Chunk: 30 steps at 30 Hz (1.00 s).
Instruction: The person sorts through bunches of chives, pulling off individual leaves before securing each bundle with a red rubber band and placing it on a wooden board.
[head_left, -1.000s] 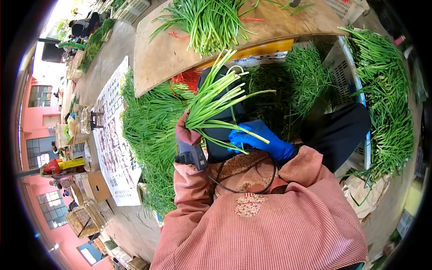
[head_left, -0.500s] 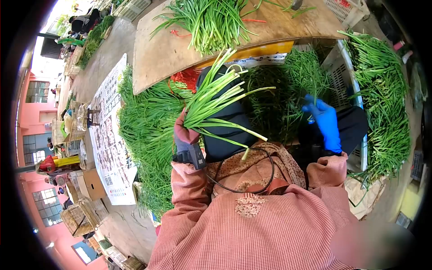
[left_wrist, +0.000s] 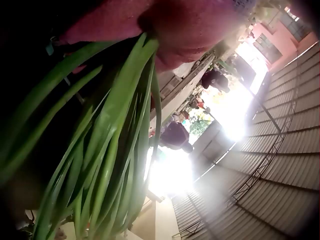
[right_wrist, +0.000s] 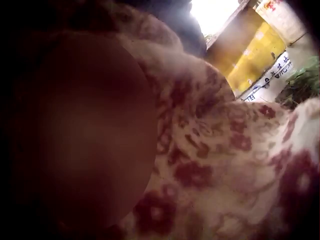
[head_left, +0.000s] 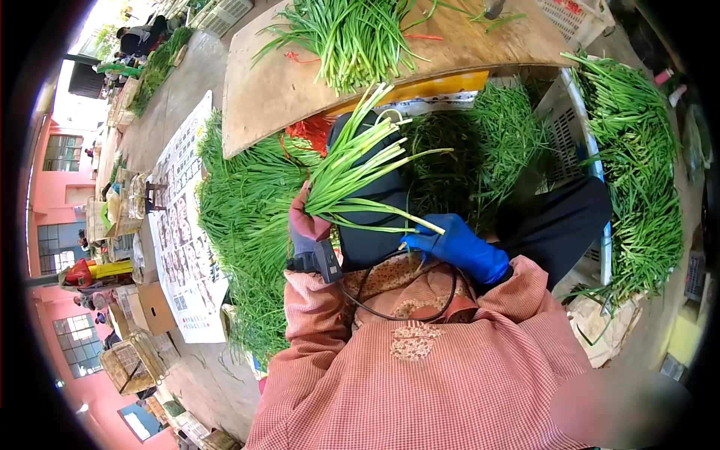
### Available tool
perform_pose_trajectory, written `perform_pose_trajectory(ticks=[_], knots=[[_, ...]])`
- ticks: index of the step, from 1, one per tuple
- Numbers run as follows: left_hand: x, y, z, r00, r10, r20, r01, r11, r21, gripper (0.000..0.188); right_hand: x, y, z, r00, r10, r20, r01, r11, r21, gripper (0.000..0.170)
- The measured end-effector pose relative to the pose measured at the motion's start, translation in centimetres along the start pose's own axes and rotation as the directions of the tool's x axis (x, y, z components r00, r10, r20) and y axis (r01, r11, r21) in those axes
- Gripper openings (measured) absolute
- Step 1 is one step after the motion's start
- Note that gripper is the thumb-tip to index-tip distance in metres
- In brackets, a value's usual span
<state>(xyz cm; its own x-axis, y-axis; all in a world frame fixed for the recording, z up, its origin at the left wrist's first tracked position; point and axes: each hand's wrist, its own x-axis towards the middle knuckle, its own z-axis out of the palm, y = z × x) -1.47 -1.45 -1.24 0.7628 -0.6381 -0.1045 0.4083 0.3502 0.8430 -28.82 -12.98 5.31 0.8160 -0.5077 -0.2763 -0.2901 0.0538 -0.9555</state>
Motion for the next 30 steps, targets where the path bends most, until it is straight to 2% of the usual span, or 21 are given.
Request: perform_pose_trajectory(ticks=[2,4,5,6,7,8,9,11,12,13,15,16,17,19,20,22,24,26,27,29,30], knots=[[0.2,0.0,0.2,0.999,0.042,-0.013,-0.043,0.999,-0.022,0.032,-0.1,0.1,-0.5,0.998,-0.051,-0.044,0.053,0.997,0.048,0.029],[0.5,0.5,-0.3,0.985,-0.133,0.113,0.152,0.971,-0.184,0.034,-0.5,1.7,-1.8,0.996,-0.062,-0.067,0.057,0.996,-0.065,0.025],[0.4,0.5,0.0,0.985,-0.131,0.115,0.151,0.971,-0.184,0.034,-0.7,2.5,-2.8,0.996,-0.064,-0.067,0.059,0.996,-0.065,0.025],[0.2,0.3,0.4,0.996,-0.079,0.047,0.083,0.993,-0.089,0.034,-0.8,3.2,-4.1,0.969,-0.195,-0.152,0.12,0.909,-0.4,0.024],[0.0,0.3,0.8,1.0,-0.019,-0.015,0.019,1.0,0.008,0.035,-0.9,3.8,-5.3,0.921,-0.342,-0.185,0.124,0.711,-0.692,0.024],[0.2,0.2,0.5,1.0,-0.013,0.024,0.013,1.0,-0.016,0.035,-1.4,2.1,-7.0,0.963,-0.041,-0.265,-0.114,0.831,-0.544,0.025],[-0.1,1.0,1.0,1.0,-0.003,0.026,0.003,1.0,-0.021,0.035,-1.9,0.4,-8.5,0.921,0.267,-0.284,-0.363,0.855,-0.372,0.026],[-0.7,2.6,1.9,0.946,-0.18,0.272,0.289,0.848,-0.445,0.034,-2.9,1.5,-11.0,0.912,0.171,-0.374,-0.325,0.857,-0.399,0.03],[-0.4,3.0,1.7,0.942,-0.31,0.127,0.332,0.812,-0.481,0.03,-3.2,1.2,-12.0,0.903,0.177,-0.392,-0.335,0.861,-0.382,0.029],[-0.6,3.5,1.7,0.944,-0.302,0.132,0.327,0.813,-0.482,0.03,-3.1,1.6,-12.4,0.904,0.167,-0.394,-0.327,0.862,-0.386,0.029],[-1.3,5.3,2.5,0.965,-0.208,0.157,0.251,0.905,-0.345,0.028,-2.5,2.5,-12.9,0.836,-0.264,-0.48,-0.032,0.851,-0.524,0.029],[-1.5,6.2,3.0,0.986,-0.164,0.012,0.16,0.938,-0.307,0.023,-2.2,2.3,-13.3,0.855,-0.269,-0.443,-0.021,0.836,-0.549,0.032],[-1.8,7.1,3.8,0.992,-0.06,0.108,0.086,0.963,-0.256,0.023,-1.6,1.7,-13.2,0.854,-0.283,-0.436,-0.006,0.833,-0.553,0.032],[-2.6,9.4,6.2,0.988,0.01,0.155,0.025,0.973,-0.229,0.024,0.1,-0.3,-12.5,0.78,-0.424,-0.46,0.22,0.875,-0.432,0.034],[-3.0,10.3,7.3,0.988,0.027,0.153,0.009,0.973,-0.232,0.024,0.9,-2.3,-12.2,0.773,-0.492,-0.401,0.269,0.826,-0.496,0.038],[-3.5,11.5,9.7,0.965,0.11,0.239,-0.064,0.979,-0.191,0.025,2.0,-7.6,-10.3,0.798,-0.495,-0.343,0.331,0.836,-0.437,0.044],[-3.9,12.4,12.3,0.959,0.106,0.261,-0.063,0.984,-0.168,0.026,4.1,-10.7,-8.2,0.704,-0.68,-0.204,0.508,0.683,-0.525,0.06],[-4.2,12.8,14.8,0.949,0.127,0.288,-0.077,0.981,-0.181,0.027,5.3,-13.6,-5.3,0.563,-0.821,-0.096,0.617,0.494,-0.613,0.073],[-4.5,13.2,16.7,0.957,0.112,0.267,-0.065,0.982,-0.177,0.026,5.8,-14.5,-3.6,0.553,-0.828,-0.095,0.62,0.486,-0.616,0.073],[-4.1,13.1,19.3,0.927,0.134,0.349,-0.056,0.973,-0.225,0.027,6.8,-14.5,-0.5,0.527,-0.846,-0.086,0.716,0.496,-0.491,0.074],[-3.0,12.7,19.7,0.777,0.394,0.491,-0.472,0.881,0.04,0.028,7.6,-13.6,-0.1,0.521,-0.85,-0.078,0.721,0.487,-0.493,0.074]])
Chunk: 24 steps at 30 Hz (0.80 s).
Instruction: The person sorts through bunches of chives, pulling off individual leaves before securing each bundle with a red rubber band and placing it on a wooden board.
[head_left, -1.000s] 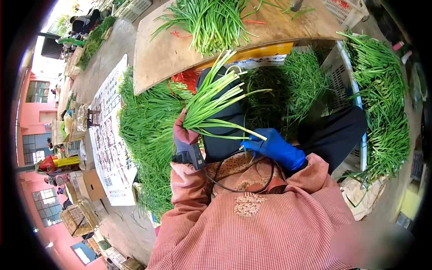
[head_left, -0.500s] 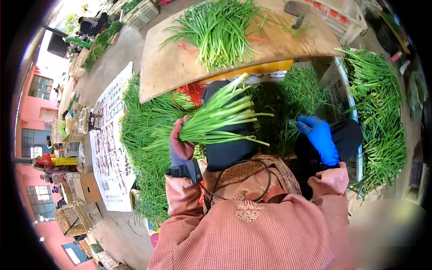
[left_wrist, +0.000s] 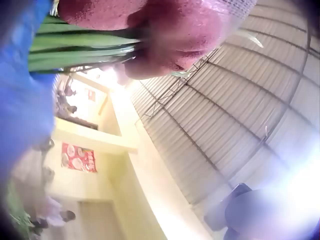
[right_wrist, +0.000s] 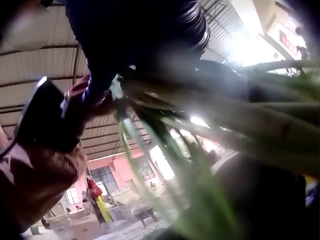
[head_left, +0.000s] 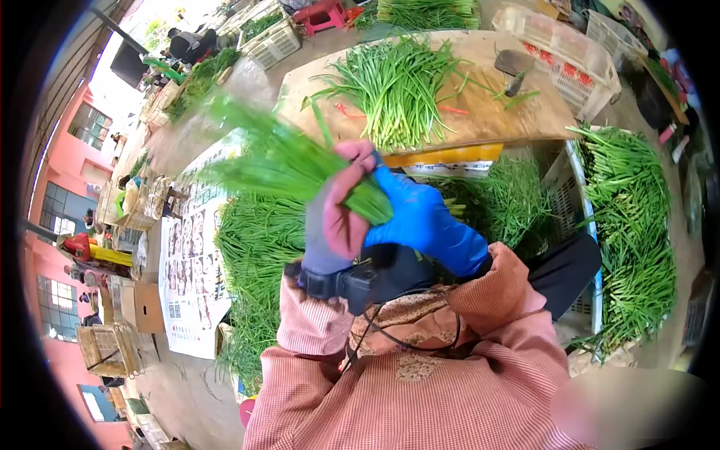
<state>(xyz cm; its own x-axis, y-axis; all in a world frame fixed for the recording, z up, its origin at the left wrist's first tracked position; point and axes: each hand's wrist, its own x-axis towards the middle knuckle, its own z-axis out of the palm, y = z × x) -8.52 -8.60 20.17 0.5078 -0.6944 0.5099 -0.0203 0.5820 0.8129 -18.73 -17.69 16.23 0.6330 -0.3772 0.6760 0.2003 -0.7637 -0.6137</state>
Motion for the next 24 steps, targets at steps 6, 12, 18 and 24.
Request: perform_pose_trajectory(ticks=[6,12,18,24], knots=[[3.5,1.0,3.1,0.902,-0.283,0.326,0.113,0.884,0.455,0.038,-0.8,3.1,-3.0,0.886,0.458,-0.08,-0.459,0.888,0.003,0.031],[4.6,1.6,2.1,0.88,-0.437,0.189,0.46,0.882,-0.104,0.052,-0.4,2.9,-10.4,0.736,0.67,-0.102,-0.382,0.535,0.754,0.027],[0.5,-8.6,-2.4,0.71,-0.646,0.28,0.676,0.737,-0.013,0.051,-0.2,3.8,-11.9,0.717,0.687,-0.118,-0.412,0.555,0.723,0.031],[-0.2,-14.6,3.4,0.521,-0.584,0.623,0.83,0.518,-0.209,0.068,1.4,5.7,-10.6,0.685,0.729,-0.002,-0.529,0.499,0.687,0.033]])
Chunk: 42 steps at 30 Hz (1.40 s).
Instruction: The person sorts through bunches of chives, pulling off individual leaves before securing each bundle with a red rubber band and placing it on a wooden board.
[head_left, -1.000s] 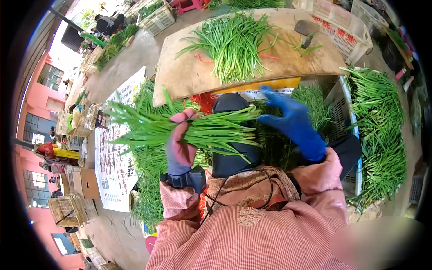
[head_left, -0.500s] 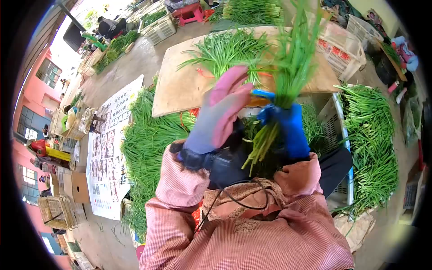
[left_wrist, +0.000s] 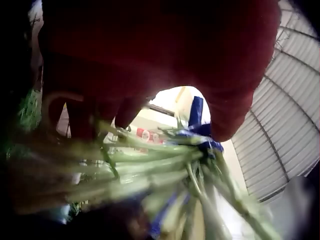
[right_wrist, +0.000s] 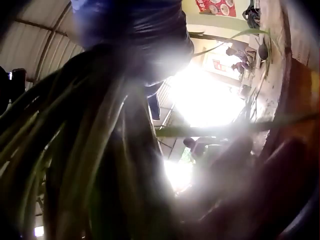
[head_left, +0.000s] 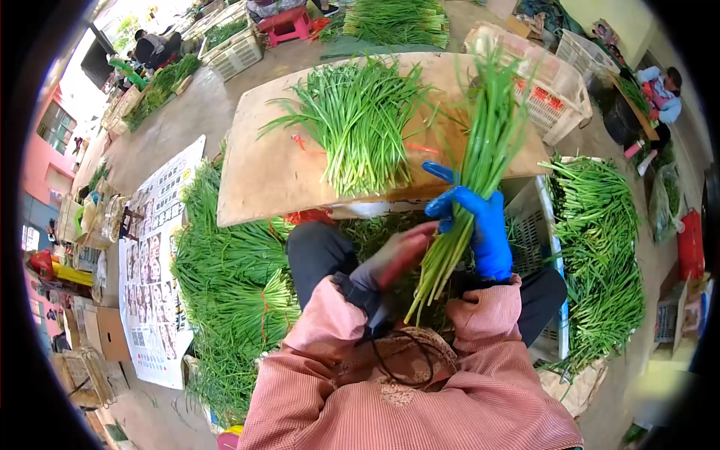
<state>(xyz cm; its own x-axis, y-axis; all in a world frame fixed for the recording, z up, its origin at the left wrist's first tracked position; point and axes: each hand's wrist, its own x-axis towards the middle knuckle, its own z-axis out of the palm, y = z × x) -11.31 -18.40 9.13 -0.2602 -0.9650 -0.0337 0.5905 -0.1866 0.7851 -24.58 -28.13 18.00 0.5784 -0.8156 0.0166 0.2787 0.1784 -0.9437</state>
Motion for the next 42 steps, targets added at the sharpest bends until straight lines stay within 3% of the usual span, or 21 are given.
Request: perform_pose_trajectory(ticks=[1,3,4,5,6,7,9,11,18,22,26,31,33,35,37,39,40,41,42], knots=[[0.0,-0.4,0.4,0.998,-0.065,0.009,0.066,0.997,-0.044,0.068,1.3,1.6,-0.8,1.0,-0.001,-0.009,0.001,1.0,-0.005,0.033],[0.3,-1.7,-1.0,0.995,-0.092,0.037,0.094,0.994,-0.052,0.065,3.8,4.0,-1.9,1.0,-0.019,0.019,0.023,0.971,-0.239,0.045],[0.3,-2.4,-1.6,0.987,-0.159,-0.027,0.154,0.979,-0.135,0.062,3.9,3.4,-2.9,0.998,0.05,-0.027,-0.053,0.659,-0.751,0.046],[0.4,-2.7,-1.8,0.97,-0.226,-0.086,0.202,0.954,-0.221,0.059,3.8,4.0,-3.6,0.997,0.064,-0.036,-0.07,0.655,-0.752,0.046],[0.3,-2.8,-1.5,0.96,-0.231,-0.156,0.177,0.937,-0.301,0.047,3.6,4.8,-4.2,0.996,0.09,-0.025,-0.072,0.569,-0.819,0.044],[0.5,-3.5,-1.8,0.958,-0.243,-0.151,0.186,0.93,-0.317,0.047,3.4,5.5,-4.8,0.993,0.118,-0.015,-0.07,0.476,-0.877,0.042],[1.1,-4.8,-2.3,0.982,-0.164,-0.099,0.091,0.854,-0.512,0.04,1.7,5.3,-5.3,0.989,0.127,-0.07,-0.121,0.46,-0.88,0.042],[1.6,-5.2,-2.4,0.971,-0.209,-0.119,0.105,0.813,-0.572,0.037,-0.3,7.7,-8.6,0.994,0.022,-0.104,-0.073,0.857,-0.509,0.041],[2.8,-5.7,-1.8,0.986,-0.153,-0.063,0.081,0.774,-0.628,0.042,-8.5,7.8,-9.3,0.956,0.247,-0.159,-0.283,0.917,-0.281,0.039],[3.0,-5.9,-1.3,0.989,-0.148,-0.012,0.105,0.758,-0.644,0.051,-8.9,6.6,-8.2,0.908,0.32,-0.27,-0.402,0.847,-0.347,0.029],[2.7,-5.9,-1.6,0.994,-0.096,0.043,0.101,0.746,-0.658,0.053,-7.4,3.4,-8.1,0.923,0.097,-0.372,-0.253,0.883,-0.396,0.029],[2.3,-5.5,-1.7,0.989,-0.15,0.003,0.113,0.732,-0.672,0.055,-6.0,0.9,-9.8,0.902,-0.098,-0.42,-0.078,0.921,-0.383,0.028],[2.4,-5.7,-2.0,0.992,-0.124,0.04,0.118,0.732,-0.671,0.058,-6.1,-0.7,-10.2,0.853,-0.165,-0.496,-0.081,0.896,-0.437,0.028],[2.2,-5.5,-1.8,0.997,-0.083,-0.001,0.062,0.761,-0.645,0.056,-6.7,-1.0,-12.9,0.856,-0.224,-0.465,-0.066,0.846,-0.529,0.029],[2.3,-5.3,-1.5,0.997,-0.079,-0.002,0.059,0.759,-0.649,0.051,-7.3,-0.3,-14.3,0.881,-0.086,-0.464,-0.22,0.795,-0.566,0.028],[3.1,-5.5,-1.5,0.997,-0.072,-0.009,0.049,0.754,-0.655,0.047,-8.4,4.3,-17.0,0.904,-0.127,-0.409,-0.304,0.481,-0.822,0.04],[3.5,-5.7,-1.5,0.997,-0.072,-0.012,0.044,0.73,-0.682,0.046,-9.5,5.2,-16.8,0.924,-0.044,-0.38,-0.353,0.285,-0.891,0.054],[4.0,-5.9,-1.6,0.998,-0.068,-0.014,0.038,0.706,-0.707,0.046,-11.0,7.2,-16.4,0.942,-0.033,-0.333,-0.29,0.417,-0.861,0.051],[4.3,-6.3,-2.0,1.0,-0.014,0.028,0.03,0.702,-0.712,0.047,-12.2,8.4,-15.4,0.976,0.002,-0.22,-0.203,0.384,-0.901,0.048]])
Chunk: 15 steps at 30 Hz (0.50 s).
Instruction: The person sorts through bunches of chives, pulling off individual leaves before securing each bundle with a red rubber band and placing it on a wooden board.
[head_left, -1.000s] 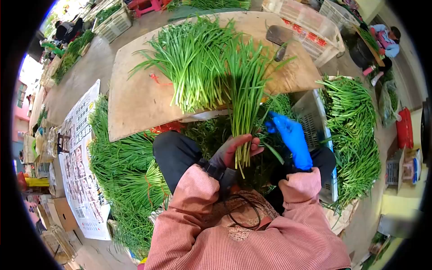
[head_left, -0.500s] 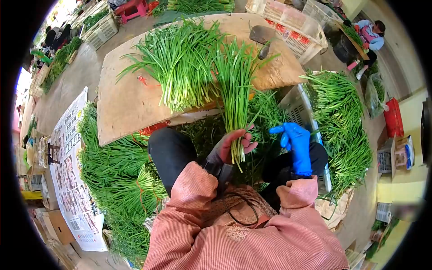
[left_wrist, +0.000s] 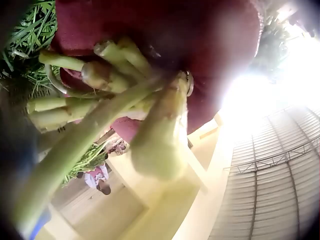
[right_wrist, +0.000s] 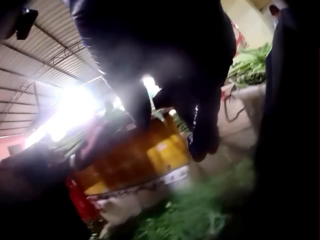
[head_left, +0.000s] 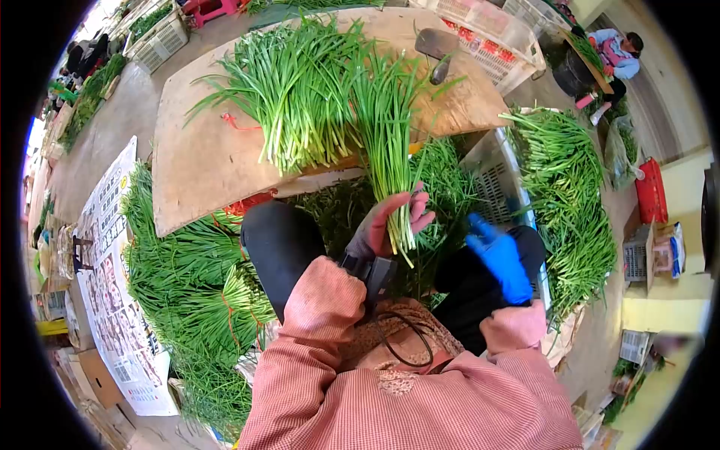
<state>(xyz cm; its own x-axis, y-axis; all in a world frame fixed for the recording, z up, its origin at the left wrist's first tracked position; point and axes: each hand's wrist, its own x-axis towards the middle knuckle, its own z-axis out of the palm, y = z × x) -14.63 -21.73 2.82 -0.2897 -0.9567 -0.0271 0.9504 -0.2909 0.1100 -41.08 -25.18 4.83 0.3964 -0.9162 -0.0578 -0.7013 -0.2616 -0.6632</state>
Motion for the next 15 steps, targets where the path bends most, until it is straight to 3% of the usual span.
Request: perform_pose_trajectory(ticks=[2,3,4,8,10,15], knots=[[0.7,-0.6,-0.3,1.0,-0.003,0.02,0.003,1.0,-0.029,0.047,-3.0,-6.0,1.1,0.912,0.205,0.355,-0.256,0.961,0.103,0.03],[1.0,-0.8,-0.5,0.999,0.008,0.042,-0.006,0.999,-0.05,0.046,-4.1,-6.4,2.8,0.897,0.134,0.422,-0.19,0.977,0.093,0.029],[1.0,-1.2,-0.8,0.999,0.037,0.033,-0.036,0.999,-0.036,0.046,-4.9,-7.5,4.1,0.867,0.055,0.496,-0.251,0.907,0.338,0.027],[1.3,-1.8,-0.6,0.999,-0.012,-0.038,0.01,0.999,-0.047,0.05,-3.3,-10.0,5.8,0.873,-0.01,0.488,-0.252,0.846,0.469,0.021],[1.2,-1.7,-0.4,0.998,-0.025,-0.052,0.023,0.999,-0.027,0.052,-1.3,-12.4,4.4,0.788,0.07,0.612,-0.445,0.752,0.487,0.019],[0.7,-1.5,0.4,0.999,-0.03,-0.045,0.029,0.999,-0.02,0.057,-0.6,-12.0,4.0,0.76,0.006,0.65,-0.389,0.805,0.447,0.019]])
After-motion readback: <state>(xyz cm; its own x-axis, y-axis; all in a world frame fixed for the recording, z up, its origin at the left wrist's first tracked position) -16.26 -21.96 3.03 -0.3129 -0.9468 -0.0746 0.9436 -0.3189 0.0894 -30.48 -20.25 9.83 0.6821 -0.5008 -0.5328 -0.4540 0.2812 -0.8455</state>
